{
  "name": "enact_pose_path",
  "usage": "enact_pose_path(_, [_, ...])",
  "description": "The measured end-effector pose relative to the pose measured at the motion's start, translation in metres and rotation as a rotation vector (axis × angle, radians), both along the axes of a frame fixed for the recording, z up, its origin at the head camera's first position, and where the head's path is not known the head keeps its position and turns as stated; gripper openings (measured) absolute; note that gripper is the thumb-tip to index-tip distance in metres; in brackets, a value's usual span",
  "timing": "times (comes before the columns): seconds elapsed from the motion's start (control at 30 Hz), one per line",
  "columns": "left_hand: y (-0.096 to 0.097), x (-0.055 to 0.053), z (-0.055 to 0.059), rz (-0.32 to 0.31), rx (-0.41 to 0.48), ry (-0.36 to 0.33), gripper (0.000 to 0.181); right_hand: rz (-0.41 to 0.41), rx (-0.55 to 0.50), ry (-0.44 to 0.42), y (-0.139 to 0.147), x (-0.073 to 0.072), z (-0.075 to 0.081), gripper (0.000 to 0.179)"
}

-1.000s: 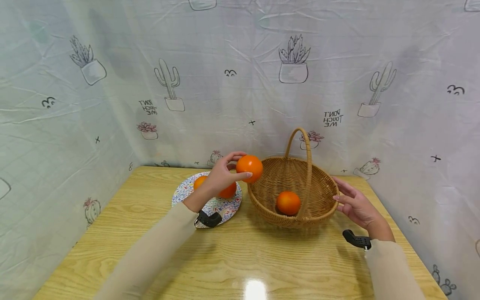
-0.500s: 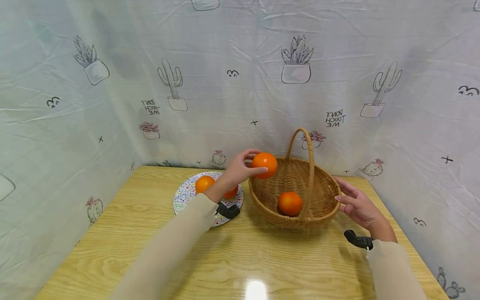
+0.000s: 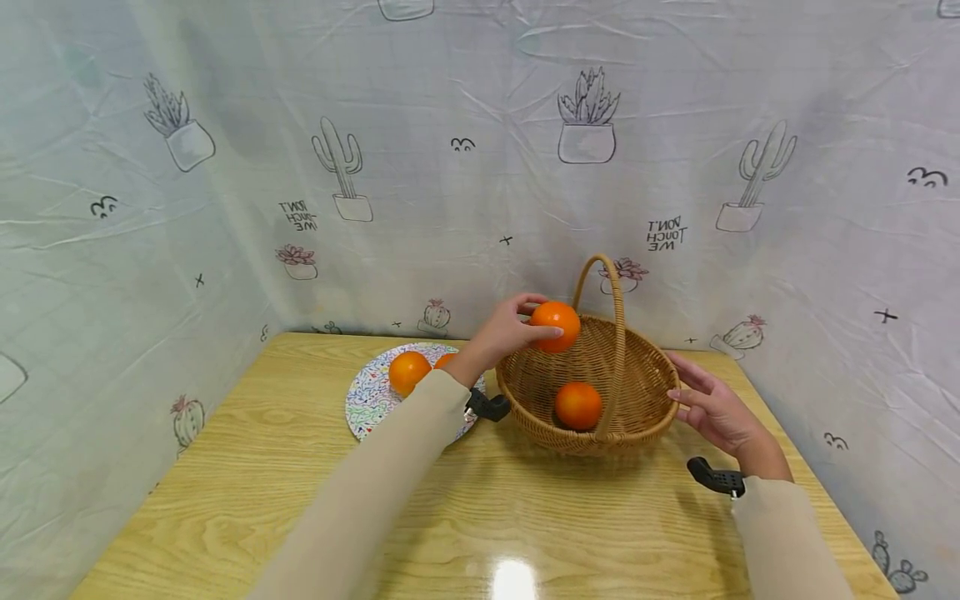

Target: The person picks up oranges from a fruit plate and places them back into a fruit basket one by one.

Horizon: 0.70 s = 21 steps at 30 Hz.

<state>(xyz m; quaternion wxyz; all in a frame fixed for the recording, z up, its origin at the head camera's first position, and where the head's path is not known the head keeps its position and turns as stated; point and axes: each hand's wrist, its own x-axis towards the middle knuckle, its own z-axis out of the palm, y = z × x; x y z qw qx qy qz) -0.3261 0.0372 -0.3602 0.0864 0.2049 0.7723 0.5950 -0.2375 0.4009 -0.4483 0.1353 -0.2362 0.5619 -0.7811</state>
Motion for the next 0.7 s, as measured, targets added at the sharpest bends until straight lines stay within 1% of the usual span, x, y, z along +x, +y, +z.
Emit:
enact_pose_path(0.1, [0.006, -0.001, 0.000, 0.014, -0.005, -0.005, 0.056, -0.011, 0.009, -0.003, 0.000, 0.003, 0.001, 0.066])
enact_pose_path(0.3, [0.018, -0.004, -0.005, 0.081, -0.034, -0.010, 0.058, -0.022, 0.021, -0.009, -0.001, 0.003, 0.002, 0.066])
enact_pose_path(0.37, [0.021, -0.004, -0.007, 0.099, -0.045, -0.023, 0.059, -0.024, 0.023, -0.009, -0.001, 0.002, 0.002, 0.066])
enact_pose_path(0.63, [0.029, -0.004, -0.012, 0.168, -0.130, -0.079, 0.059, -0.022, 0.016, -0.007, 0.000, 0.003, 0.001, 0.066])
enact_pose_path(0.7, [0.031, -0.005, -0.012, 0.179, -0.154, -0.081, 0.058, -0.021, 0.014, -0.006, 0.000, 0.003, 0.001, 0.065])
